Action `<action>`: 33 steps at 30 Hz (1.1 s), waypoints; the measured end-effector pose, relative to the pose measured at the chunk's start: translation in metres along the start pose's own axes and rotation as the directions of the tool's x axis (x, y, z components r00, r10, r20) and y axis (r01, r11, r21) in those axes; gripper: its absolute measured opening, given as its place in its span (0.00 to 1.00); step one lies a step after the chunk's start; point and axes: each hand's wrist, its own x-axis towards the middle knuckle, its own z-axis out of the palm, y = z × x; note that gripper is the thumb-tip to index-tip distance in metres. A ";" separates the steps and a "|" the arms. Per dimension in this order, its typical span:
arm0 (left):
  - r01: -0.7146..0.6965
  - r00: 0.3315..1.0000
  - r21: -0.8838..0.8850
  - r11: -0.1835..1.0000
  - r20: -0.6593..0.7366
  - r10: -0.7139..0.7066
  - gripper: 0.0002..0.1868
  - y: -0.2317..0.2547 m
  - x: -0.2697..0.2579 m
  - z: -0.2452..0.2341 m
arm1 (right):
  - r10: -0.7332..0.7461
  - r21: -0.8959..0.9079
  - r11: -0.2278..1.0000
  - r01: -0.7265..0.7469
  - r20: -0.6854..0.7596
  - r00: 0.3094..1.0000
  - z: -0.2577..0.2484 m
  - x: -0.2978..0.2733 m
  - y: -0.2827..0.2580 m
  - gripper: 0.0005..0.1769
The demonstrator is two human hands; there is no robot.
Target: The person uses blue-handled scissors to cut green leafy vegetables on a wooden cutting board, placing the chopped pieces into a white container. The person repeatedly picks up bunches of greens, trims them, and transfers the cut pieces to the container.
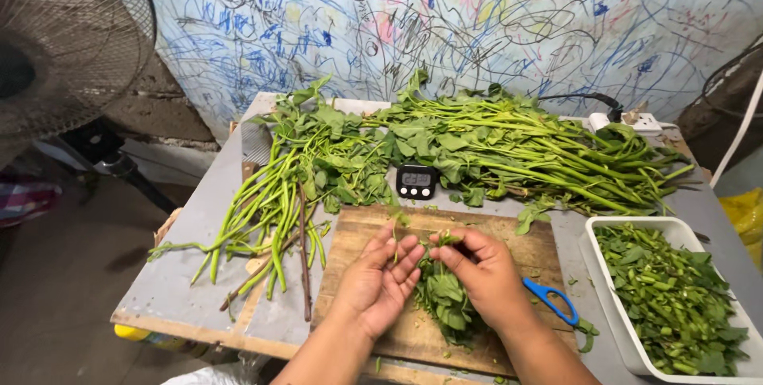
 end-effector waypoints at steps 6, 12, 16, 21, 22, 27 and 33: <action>-0.082 0.986 0.059 0.995 0.149 0.072 0.22 -0.008 -0.011 -0.001 | -0.236 -0.438 0.856 0.274 0.139 0.962 0.013 -0.014 -0.022 0.09; 0.007 0.960 0.026 1.000 0.279 -0.014 0.26 -0.021 -0.025 -0.002 | -0.423 -0.521 0.730 0.442 0.162 0.891 0.025 -0.019 -0.040 0.12; 0.011 0.976 0.125 0.992 0.215 -0.038 0.35 -0.029 -0.032 0.006 | -0.425 -0.585 0.693 0.422 0.142 0.894 0.030 -0.021 -0.043 0.12; -0.093 0.945 0.223 0.970 0.326 0.016 0.42 -0.044 -0.037 0.013 | -0.432 -0.619 0.680 0.393 0.094 0.897 0.032 -0.016 -0.037 0.11; -0.104 0.940 0.257 0.961 0.342 0.010 0.42 -0.044 -0.035 0.012 | -0.440 -0.622 0.674 0.399 0.095 0.893 0.029 -0.015 -0.033 0.10; -0.115 0.964 0.739 0.664 0.244 -0.104 0.37 -0.004 -0.012 0.015 | -0.373 -0.450 0.835 0.318 -0.038 0.927 -0.005 0.003 0.003 0.05; -0.340 0.627 0.779 -0.527 0.605 0.490 0.22 0.157 0.112 0.069 | -0.030 0.102 0.994 0.045 -0.137 0.990 -0.028 0.014 0.056 0.06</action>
